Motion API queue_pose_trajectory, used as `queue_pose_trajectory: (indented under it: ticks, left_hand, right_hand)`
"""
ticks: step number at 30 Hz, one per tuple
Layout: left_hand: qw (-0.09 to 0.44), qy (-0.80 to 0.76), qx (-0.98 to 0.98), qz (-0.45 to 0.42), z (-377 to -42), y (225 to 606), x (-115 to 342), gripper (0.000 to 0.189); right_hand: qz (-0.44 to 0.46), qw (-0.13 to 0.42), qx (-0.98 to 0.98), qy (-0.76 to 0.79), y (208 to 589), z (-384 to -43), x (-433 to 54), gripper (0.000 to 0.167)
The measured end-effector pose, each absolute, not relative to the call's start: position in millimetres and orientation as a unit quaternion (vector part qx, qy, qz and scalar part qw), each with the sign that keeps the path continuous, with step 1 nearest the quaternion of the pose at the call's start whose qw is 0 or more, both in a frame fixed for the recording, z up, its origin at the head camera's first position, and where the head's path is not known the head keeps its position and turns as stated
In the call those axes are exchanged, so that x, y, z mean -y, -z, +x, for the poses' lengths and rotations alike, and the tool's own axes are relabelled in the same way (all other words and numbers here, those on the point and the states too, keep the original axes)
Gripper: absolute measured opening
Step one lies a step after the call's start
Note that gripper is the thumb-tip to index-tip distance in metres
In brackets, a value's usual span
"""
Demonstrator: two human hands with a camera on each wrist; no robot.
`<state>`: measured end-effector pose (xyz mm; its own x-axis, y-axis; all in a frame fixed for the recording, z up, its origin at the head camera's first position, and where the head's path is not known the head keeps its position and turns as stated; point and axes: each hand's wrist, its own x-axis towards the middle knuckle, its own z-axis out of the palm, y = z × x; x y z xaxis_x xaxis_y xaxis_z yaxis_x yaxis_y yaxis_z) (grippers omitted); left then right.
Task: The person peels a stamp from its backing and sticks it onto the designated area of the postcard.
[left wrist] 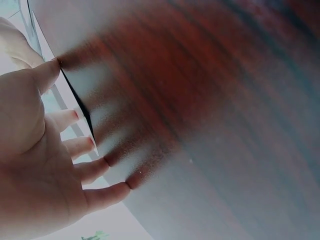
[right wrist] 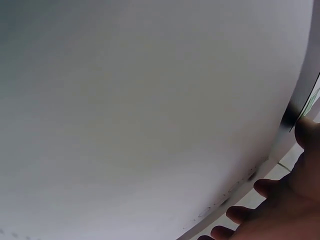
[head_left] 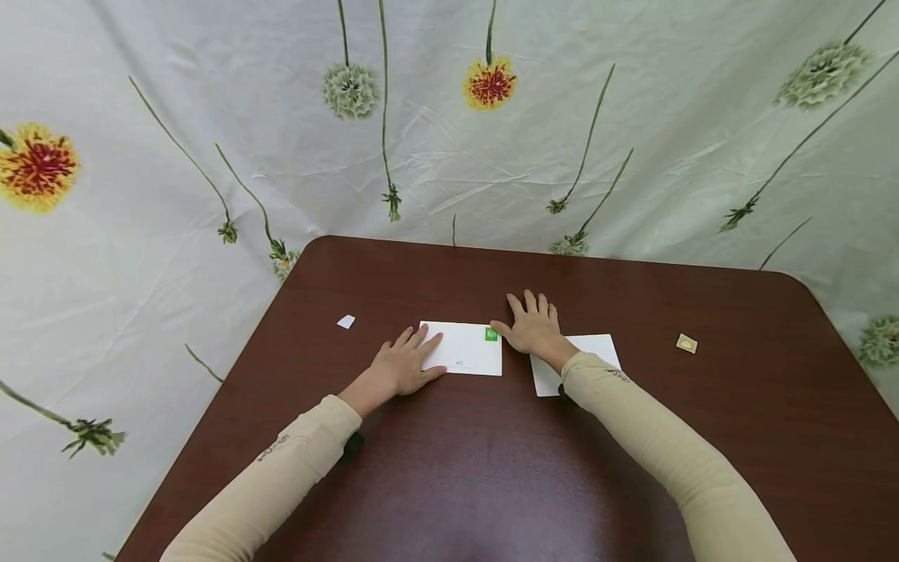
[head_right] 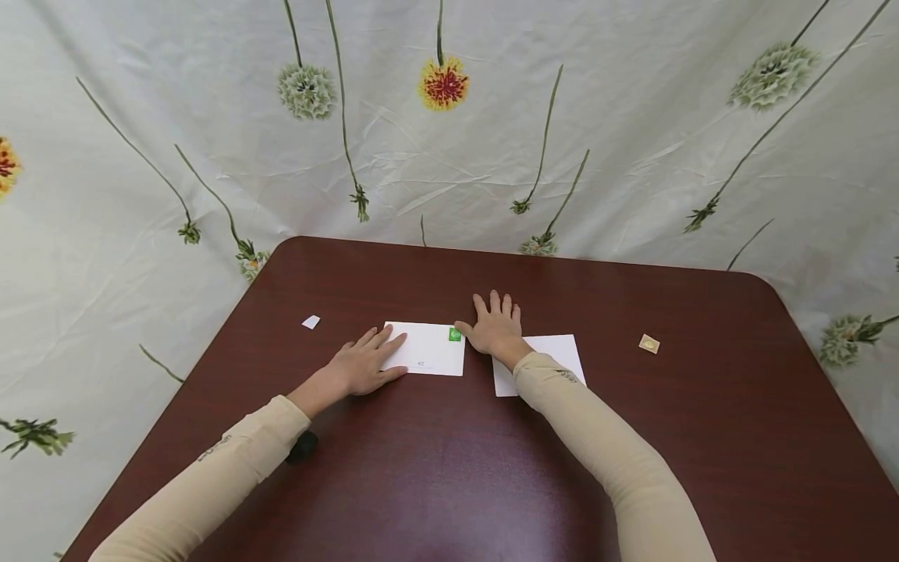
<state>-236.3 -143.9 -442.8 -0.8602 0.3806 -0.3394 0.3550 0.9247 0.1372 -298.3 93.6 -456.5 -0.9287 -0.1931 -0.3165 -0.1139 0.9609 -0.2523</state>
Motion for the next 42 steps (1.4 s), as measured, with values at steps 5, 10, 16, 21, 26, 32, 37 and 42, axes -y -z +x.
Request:
queue_pose_trajectory:
  ticks: [5,10,16,21,26,32,37,42]
  left_hand:
    - [0.182,-0.034,-0.964,0.192,-236.2,441.5,142.5,0.064]
    - [0.181,-0.036,-0.964,0.191,-235.9,439.7,141.9,0.063]
    - [0.182,-0.041,-0.964,0.191,-235.6,441.1,141.7,0.064]
    - [0.185,-0.043,-0.963,0.191,-236.3,443.8,142.9,0.064]
    - [0.182,-0.050,-0.963,0.191,-236.9,444.5,144.9,0.065]
    - [0.178,-0.055,-0.963,0.196,-239.3,446.2,144.2,0.065]
    - [0.170,-0.055,-0.963,0.200,-239.4,446.4,145.0,0.064]
    - [0.167,-0.063,-0.962,0.207,-238.7,447.8,147.3,0.063]
  right_hand:
    - [-0.085,0.159,-0.975,0.130,455.9,-297.4,-95.1,0.073]
    - [-0.108,0.080,-0.979,0.154,455.1,-295.6,-95.8,0.062]
    - [-0.124,0.012,-0.978,0.167,450.9,-293.3,-101.7,0.043]
    - [-0.130,-0.013,-0.975,0.178,447.1,-291.2,-111.8,0.027]
    - [-0.129,-0.029,-0.976,0.175,447.3,-289.3,-127.3,0.017]
    - [-0.112,-0.032,-0.977,0.176,445.6,-281.5,-158.3,0.016]
    - [-0.094,-0.036,-0.978,0.182,442.8,-273.0,-189.3,0.015]
    - [-0.071,-0.034,-0.981,0.176,441.2,-265.0,-222.5,0.018]
